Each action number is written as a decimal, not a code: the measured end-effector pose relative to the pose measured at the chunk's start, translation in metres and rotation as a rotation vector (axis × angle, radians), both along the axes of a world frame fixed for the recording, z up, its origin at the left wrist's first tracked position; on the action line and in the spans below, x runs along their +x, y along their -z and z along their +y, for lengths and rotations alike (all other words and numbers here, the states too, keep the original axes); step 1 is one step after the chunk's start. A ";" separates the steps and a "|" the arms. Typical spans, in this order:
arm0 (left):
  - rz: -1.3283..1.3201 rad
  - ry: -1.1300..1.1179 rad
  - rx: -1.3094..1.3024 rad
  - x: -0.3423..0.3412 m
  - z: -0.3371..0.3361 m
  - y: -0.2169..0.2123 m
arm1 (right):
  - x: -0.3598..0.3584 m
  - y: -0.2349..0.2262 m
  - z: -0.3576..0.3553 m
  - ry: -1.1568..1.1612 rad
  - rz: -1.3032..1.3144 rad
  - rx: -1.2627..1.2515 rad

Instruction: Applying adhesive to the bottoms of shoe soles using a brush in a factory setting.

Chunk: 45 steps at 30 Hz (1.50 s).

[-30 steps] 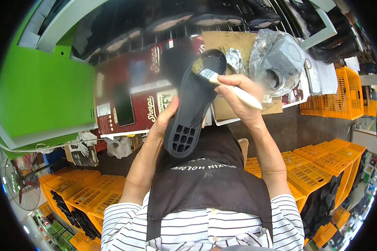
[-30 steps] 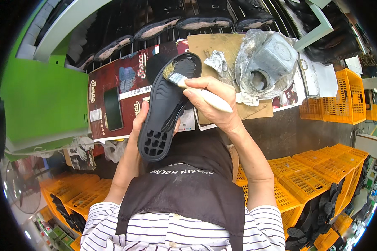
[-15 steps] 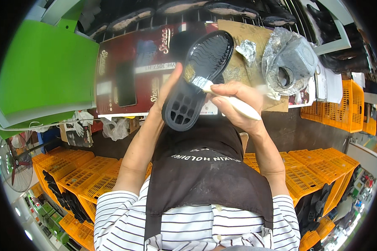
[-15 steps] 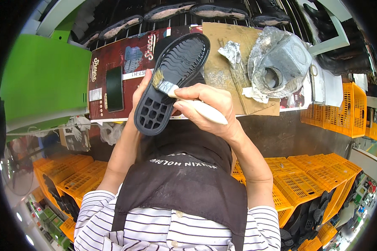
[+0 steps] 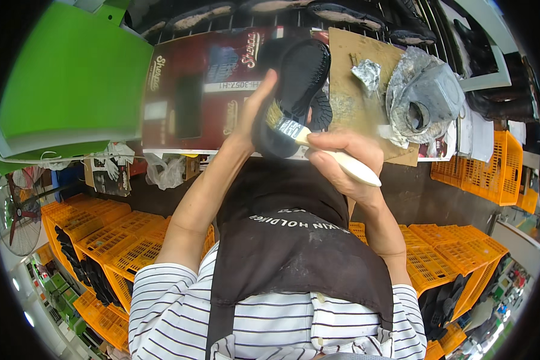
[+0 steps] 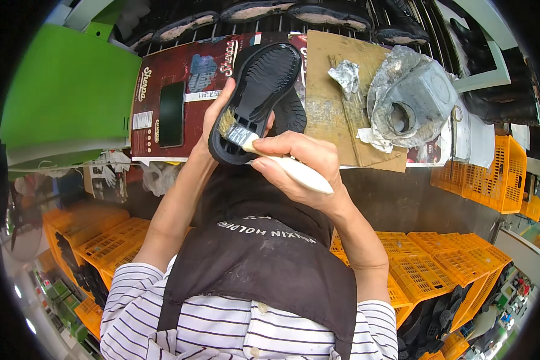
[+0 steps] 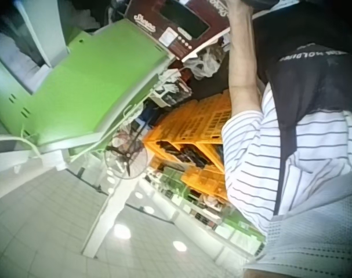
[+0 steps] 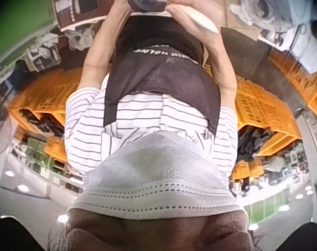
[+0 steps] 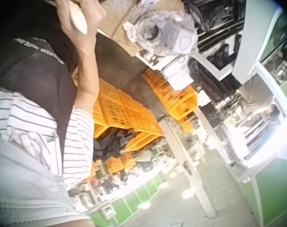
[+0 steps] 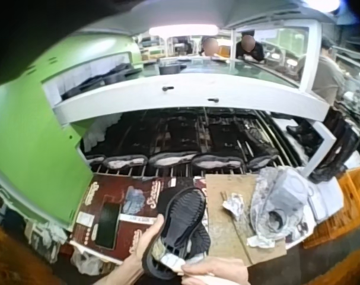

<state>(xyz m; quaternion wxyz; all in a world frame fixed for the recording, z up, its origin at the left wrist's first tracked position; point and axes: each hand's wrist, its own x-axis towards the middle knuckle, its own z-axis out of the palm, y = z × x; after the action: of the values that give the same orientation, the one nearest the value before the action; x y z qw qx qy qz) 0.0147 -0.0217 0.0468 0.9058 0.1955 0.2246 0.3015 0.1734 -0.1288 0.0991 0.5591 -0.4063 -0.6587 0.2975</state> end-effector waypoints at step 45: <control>0.036 0.909 0.136 0.010 0.019 -0.014 | 0.063 -0.041 0.089 -0.858 -0.038 -0.379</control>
<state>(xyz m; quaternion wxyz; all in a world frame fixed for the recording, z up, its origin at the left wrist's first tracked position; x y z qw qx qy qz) 0.0251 -0.0025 0.0611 0.9272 0.3382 0.1115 -0.1158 0.2366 -0.0396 0.1406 0.2894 -0.1976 -0.7112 0.6094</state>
